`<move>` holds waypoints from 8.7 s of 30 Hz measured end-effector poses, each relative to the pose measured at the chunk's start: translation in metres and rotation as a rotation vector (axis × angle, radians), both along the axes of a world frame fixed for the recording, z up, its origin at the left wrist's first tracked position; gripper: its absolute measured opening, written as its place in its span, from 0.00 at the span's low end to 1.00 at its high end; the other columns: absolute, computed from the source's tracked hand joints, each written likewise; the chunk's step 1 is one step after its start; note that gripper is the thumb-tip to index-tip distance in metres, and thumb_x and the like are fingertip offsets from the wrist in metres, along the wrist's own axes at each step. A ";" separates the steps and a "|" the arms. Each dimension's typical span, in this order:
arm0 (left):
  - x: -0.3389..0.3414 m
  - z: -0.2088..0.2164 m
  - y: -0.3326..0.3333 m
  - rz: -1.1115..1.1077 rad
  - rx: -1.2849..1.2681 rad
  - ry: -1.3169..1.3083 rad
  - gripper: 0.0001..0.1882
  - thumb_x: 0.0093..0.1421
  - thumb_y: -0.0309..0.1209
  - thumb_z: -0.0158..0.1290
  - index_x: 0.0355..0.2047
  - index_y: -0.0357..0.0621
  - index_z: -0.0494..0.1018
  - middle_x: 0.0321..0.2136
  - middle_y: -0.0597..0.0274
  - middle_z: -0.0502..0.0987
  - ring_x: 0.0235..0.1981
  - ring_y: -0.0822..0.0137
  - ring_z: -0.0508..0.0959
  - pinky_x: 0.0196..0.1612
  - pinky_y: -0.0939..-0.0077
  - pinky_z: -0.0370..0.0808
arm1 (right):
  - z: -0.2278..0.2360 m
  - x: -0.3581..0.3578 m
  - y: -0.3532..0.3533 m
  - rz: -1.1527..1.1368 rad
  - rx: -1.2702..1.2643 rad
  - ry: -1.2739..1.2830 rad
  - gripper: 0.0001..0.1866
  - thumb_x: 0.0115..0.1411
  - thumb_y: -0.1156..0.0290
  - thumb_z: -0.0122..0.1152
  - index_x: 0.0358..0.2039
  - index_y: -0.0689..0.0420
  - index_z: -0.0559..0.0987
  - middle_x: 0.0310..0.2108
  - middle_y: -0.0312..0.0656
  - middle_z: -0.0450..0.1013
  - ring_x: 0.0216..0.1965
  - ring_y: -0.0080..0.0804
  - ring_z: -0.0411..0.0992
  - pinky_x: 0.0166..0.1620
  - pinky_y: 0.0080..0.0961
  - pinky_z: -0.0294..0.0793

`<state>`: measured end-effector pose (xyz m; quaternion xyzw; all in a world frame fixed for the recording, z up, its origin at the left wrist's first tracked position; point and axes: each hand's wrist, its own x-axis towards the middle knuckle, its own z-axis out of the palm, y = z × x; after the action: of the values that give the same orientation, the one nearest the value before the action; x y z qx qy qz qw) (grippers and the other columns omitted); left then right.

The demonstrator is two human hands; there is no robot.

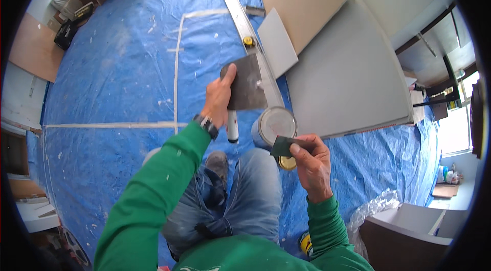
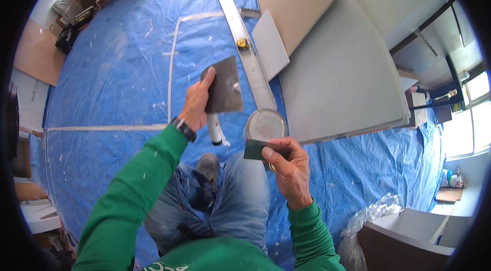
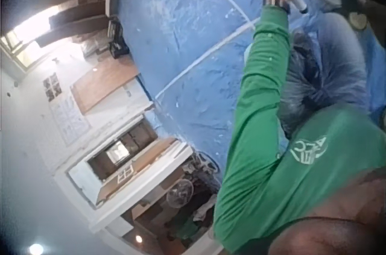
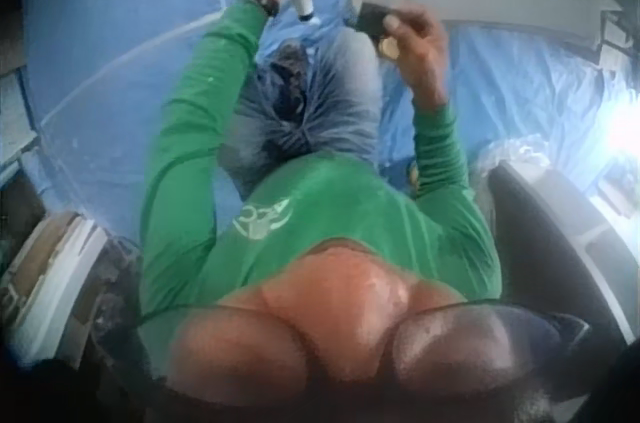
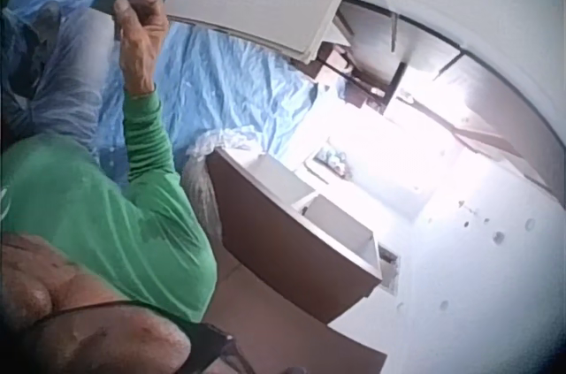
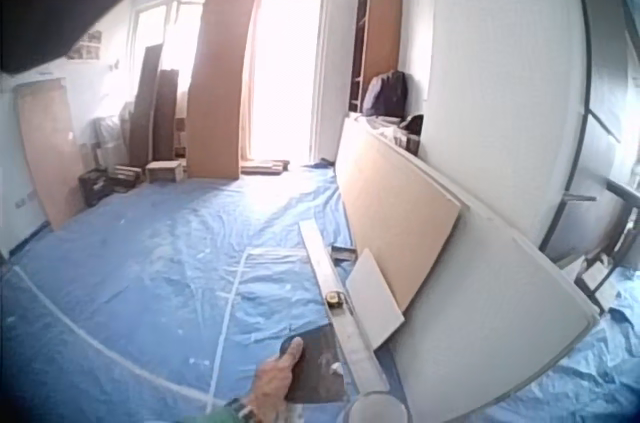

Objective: The person sands the edges of a wooden cabinet shelf using a piece of sandpaper.

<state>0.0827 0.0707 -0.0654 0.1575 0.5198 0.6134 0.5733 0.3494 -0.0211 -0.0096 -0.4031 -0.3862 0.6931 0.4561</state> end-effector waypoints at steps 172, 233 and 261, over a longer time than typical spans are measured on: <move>1.244 0.703 0.289 -1.620 -0.168 -0.477 0.12 0.70 0.24 0.55 0.51 0.38 0.71 0.42 0.56 0.82 0.37 0.68 0.85 0.39 0.70 0.87 | 0.621 0.998 0.156 -1.121 0.195 -1.732 0.22 0.57 0.85 0.66 0.54 0.63 0.82 0.54 0.48 0.77 0.56 0.47 0.75 0.56 0.39 0.79; 1.190 0.717 0.272 -1.369 -0.027 -0.498 0.12 0.70 0.23 0.54 0.52 0.38 0.71 0.44 0.55 0.82 0.39 0.67 0.85 0.42 0.68 0.88 | 0.601 0.963 0.151 -0.880 0.248 -1.679 0.22 0.60 0.86 0.62 0.56 0.64 0.80 0.56 0.49 0.75 0.57 0.50 0.75 0.58 0.40 0.78; 0.708 0.672 0.095 0.062 0.377 -0.131 0.10 0.71 0.25 0.56 0.50 0.41 0.73 0.44 0.65 0.81 0.44 0.76 0.79 0.51 0.78 0.78 | 0.642 0.616 0.154 -0.175 0.723 -0.696 0.22 0.62 0.85 0.60 0.58 0.65 0.79 0.55 0.53 0.76 0.55 0.45 0.77 0.57 0.33 0.76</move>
<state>0.7907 0.1662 0.6071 0.2056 0.3617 0.7264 0.5470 0.9657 0.1326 0.6324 -0.4576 -0.6952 0.2988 0.4670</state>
